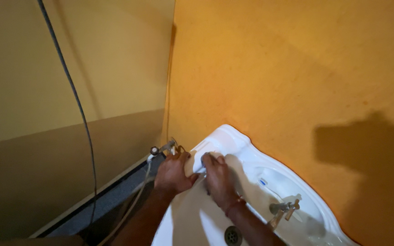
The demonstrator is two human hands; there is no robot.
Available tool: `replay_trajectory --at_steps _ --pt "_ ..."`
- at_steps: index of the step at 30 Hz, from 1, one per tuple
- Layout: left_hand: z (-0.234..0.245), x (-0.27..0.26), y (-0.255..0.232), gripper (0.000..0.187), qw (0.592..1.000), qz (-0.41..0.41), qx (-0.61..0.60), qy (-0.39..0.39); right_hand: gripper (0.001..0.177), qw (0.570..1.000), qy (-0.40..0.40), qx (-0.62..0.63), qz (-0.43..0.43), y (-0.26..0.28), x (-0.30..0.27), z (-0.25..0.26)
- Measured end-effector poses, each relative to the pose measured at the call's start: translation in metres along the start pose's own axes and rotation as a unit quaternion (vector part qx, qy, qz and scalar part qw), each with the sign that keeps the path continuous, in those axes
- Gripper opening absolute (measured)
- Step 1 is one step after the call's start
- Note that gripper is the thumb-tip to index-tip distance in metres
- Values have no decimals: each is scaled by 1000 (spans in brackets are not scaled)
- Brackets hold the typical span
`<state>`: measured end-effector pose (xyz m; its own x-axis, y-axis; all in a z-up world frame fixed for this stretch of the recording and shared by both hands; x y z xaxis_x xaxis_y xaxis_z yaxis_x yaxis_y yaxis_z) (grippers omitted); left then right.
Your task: The person wipes the edges and basin of a white bathroom sink using a cloth. They repeatedly wet the cloth under the faucet and continue wiping different sections of the sink surface.
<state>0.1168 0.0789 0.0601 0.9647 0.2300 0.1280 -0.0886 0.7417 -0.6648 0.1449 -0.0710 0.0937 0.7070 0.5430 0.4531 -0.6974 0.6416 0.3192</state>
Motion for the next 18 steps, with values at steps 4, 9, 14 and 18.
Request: replay_trajectory --at_steps 4,9,14,18 --pt "0 2 0 65 1000 -16 -5 -14 37 999 -8 -13 29 -8 -4 2" --pt "0 -2 2 65 999 -18 -13 -28 25 998 27 -65 3 -42 16 -5" --pt "1 0 0 68 1000 -16 1 -11 24 995 -5 -50 86 -52 17 -1" --pt "0 0 -1 69 999 16 16 23 29 994 30 -54 92 -57 17 5"
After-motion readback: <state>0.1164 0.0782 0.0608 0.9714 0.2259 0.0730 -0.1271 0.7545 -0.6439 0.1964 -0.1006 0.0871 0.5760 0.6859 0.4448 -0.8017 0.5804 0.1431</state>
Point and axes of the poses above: each hand's wrist, its own x-axis towards the middle knuckle, its own z-axis out of the back of the hand, y = z × x, the point moved 4 cm from there along x, towards the middle knuckle, and after that the axes turned 7 degrees about -y, right-handed, at the moved point
